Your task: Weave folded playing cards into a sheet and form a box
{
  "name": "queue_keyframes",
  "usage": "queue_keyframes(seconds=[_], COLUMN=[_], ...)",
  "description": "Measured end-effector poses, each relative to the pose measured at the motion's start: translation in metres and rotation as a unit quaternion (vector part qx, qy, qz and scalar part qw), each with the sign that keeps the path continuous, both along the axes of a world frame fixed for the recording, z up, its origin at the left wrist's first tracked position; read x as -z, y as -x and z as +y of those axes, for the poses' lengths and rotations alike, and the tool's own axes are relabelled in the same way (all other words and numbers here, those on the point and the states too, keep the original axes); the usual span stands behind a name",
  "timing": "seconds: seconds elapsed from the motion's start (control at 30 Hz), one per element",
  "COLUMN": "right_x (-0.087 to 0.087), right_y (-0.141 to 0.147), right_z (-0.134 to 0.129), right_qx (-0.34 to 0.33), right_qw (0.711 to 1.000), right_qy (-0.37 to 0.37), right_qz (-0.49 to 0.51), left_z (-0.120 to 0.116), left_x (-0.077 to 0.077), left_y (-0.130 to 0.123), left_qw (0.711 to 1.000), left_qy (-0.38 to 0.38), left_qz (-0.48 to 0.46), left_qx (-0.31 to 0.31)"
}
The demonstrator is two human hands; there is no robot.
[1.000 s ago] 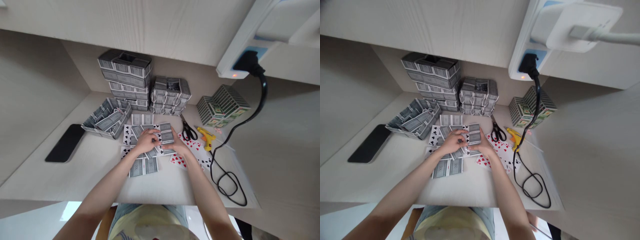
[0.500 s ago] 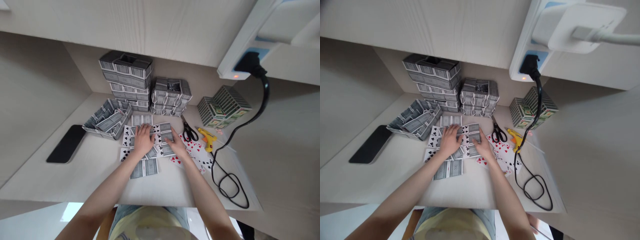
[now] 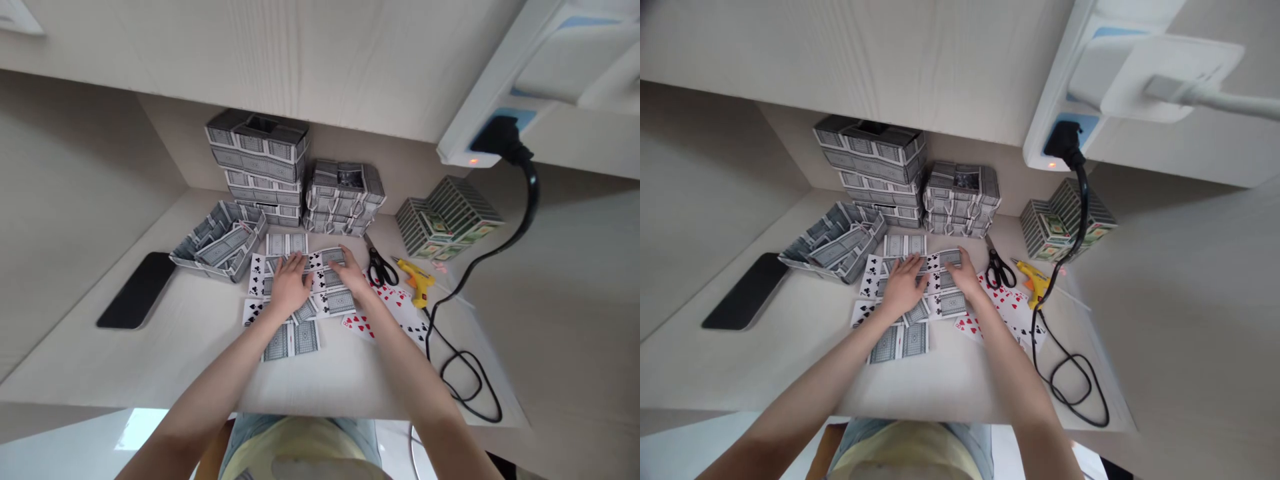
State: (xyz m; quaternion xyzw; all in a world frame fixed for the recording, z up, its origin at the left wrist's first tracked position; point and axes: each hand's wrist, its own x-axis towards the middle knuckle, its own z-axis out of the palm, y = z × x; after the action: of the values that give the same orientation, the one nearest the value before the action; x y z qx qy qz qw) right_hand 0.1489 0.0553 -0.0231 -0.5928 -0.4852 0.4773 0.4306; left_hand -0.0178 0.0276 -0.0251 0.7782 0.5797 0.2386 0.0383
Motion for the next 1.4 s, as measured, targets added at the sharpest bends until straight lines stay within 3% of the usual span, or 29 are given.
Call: queue_keyframes(seconds=[0.17, 0.4, 0.73, 1.1, 1.4], right_x=[0.001, -0.008, -0.021, -0.013, -0.009], right_y=[-0.001, 0.009, 0.018, 0.038, 0.056], right_z=[0.014, 0.015, 0.004, 0.001, 0.002], right_qx=[-0.011, -0.006, -0.015, 0.004, -0.001], right_qw=[0.993, 0.969, 0.892, 0.84, 0.84], right_qy=[-0.023, -0.02, -0.036, -0.01, -0.02], right_qz=[-0.118, -0.248, -0.451, -0.542, -0.543], left_z=[0.002, 0.004, 0.002, 0.003, 0.002], left_x=[0.003, 0.004, 0.005, 0.009, 0.009], left_y=[0.002, 0.002, 0.003, 0.001, 0.001], left_qw=[1.0, 0.998, 0.996, 0.996, 0.997], left_qy=[0.001, -0.001, -0.013, -0.024, -0.021], left_qz=[-0.026, -0.067, -0.089, -0.088, -0.076], left_qx=[0.01, 0.014, 0.013, 0.013, 0.018])
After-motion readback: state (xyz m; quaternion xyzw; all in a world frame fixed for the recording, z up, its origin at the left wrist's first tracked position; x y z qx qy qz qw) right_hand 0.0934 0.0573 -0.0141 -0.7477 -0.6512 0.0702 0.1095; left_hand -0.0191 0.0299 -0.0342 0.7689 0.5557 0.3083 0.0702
